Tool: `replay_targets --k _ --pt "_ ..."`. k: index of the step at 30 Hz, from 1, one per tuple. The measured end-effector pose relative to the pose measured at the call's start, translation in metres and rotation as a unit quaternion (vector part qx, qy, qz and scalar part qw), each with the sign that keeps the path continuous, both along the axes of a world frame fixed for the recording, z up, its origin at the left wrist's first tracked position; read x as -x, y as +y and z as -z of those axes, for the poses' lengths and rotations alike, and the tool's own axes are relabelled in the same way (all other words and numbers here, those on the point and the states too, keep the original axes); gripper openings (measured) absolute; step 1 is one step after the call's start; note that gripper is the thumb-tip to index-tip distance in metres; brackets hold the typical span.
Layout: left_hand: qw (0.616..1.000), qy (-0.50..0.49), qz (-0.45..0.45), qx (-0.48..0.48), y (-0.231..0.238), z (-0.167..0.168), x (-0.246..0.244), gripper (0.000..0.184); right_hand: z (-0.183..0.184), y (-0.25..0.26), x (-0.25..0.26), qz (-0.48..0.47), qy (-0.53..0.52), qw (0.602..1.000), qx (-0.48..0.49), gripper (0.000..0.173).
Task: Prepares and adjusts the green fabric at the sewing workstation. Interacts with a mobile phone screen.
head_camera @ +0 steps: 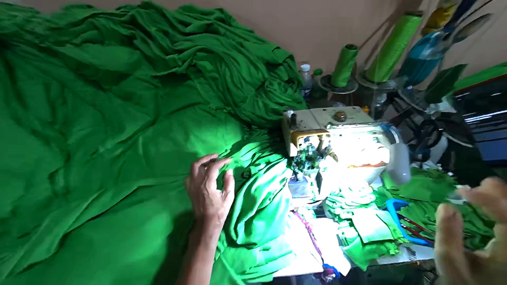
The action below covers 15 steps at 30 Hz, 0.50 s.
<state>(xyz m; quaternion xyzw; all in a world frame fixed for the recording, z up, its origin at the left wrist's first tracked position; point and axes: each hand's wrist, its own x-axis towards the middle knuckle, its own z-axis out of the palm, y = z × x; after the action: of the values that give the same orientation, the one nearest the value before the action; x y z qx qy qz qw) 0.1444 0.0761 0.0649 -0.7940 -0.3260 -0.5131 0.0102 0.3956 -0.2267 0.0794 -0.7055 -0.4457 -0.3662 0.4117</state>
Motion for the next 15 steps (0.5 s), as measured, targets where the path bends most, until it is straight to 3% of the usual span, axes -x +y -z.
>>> replay_targets --k 3,8,11,15 --pt "0.996 -0.078 0.026 0.028 -0.026 -0.012 0.008 0.026 0.028 0.020 0.049 -0.150 0.094 0.983 0.042 0.022" --pt "0.992 -0.078 0.084 0.055 -0.088 -0.002 0.000 0.020 0.066 0.081 0.079 -0.317 0.295 0.901 -0.012 0.025" --pt "0.994 -0.062 0.077 0.054 -0.108 0.022 -0.013 0.017 0.072 0.105 0.088 -0.346 0.381 0.857 -0.016 0.026" --pt "0.998 -0.031 0.023 0.042 -0.109 0.040 -0.014 0.019 0.081 0.113 0.095 -0.311 0.360 0.879 -0.022 0.025"
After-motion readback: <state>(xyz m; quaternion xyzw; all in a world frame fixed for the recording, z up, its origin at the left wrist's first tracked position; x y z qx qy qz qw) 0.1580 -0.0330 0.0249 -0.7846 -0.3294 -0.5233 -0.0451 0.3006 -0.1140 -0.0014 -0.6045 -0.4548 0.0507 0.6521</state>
